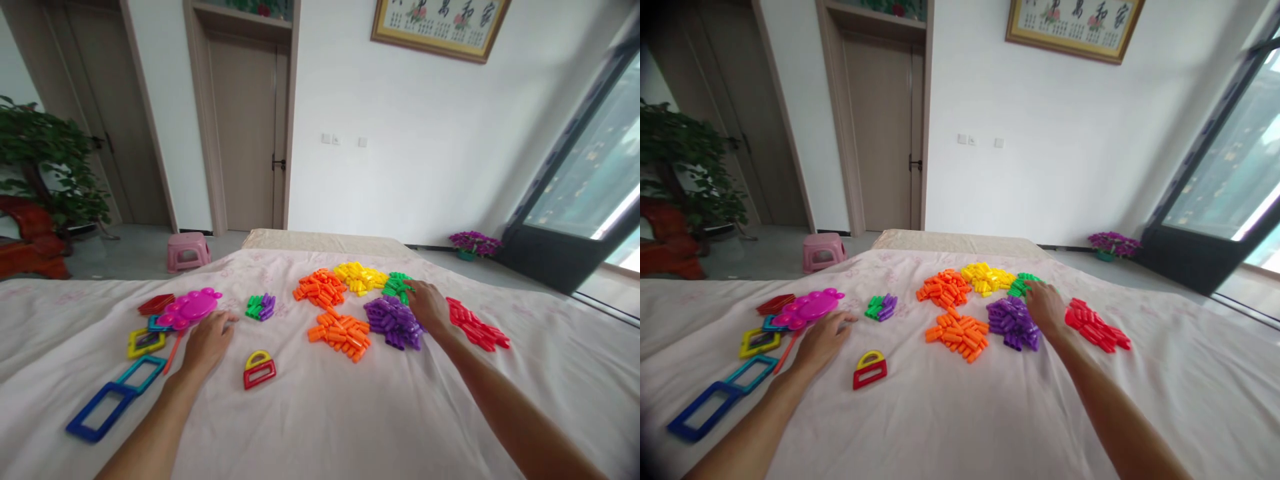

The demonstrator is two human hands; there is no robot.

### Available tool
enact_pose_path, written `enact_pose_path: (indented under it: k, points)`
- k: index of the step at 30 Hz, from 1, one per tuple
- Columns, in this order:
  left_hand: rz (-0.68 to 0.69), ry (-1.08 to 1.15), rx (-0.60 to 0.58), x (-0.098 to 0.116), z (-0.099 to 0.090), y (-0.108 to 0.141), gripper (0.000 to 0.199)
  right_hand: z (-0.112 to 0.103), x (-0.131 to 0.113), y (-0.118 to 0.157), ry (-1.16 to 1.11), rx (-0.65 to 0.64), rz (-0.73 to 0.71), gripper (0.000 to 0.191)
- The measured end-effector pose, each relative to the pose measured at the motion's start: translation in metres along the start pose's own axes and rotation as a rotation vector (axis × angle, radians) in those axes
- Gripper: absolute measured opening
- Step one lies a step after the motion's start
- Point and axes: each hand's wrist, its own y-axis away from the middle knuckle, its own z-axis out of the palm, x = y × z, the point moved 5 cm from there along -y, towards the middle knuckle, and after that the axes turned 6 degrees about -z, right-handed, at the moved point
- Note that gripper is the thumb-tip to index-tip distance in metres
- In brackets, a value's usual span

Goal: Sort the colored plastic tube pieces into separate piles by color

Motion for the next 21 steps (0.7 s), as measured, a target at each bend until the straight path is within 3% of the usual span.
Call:
enact_pose_path:
  k: [2, 6, 10, 15, 21]
  points:
    - [-0.006, 0.016, -0.003, 0.0, 0.0, 0.0, 0.028, 0.001, -0.067, 0.0, -0.142, -0.018, -0.182, 0.036]
    - [0.007, 0.046, 0.0, 0.001, -0.002, 0.001, 0.028, 0.014, -0.201, 0.018, -0.395, -0.197, -0.493, 0.032]
    - [0.014, 0.058, 0.008, 0.003, -0.005, 0.002, 0.026, 0.033, -0.289, 0.033, -0.508, -0.319, -0.548, 0.036]
    - [0.018, 0.054, 0.023, 0.005, -0.008, 0.004, 0.026, 0.051, -0.343, 0.035, -0.432, -0.353, -0.655, 0.036]
    - [0.014, 0.042, 0.016, 0.003, -0.005, 0.002, 0.027, 0.058, -0.347, 0.037, -0.397, -0.345, -0.637, 0.025]
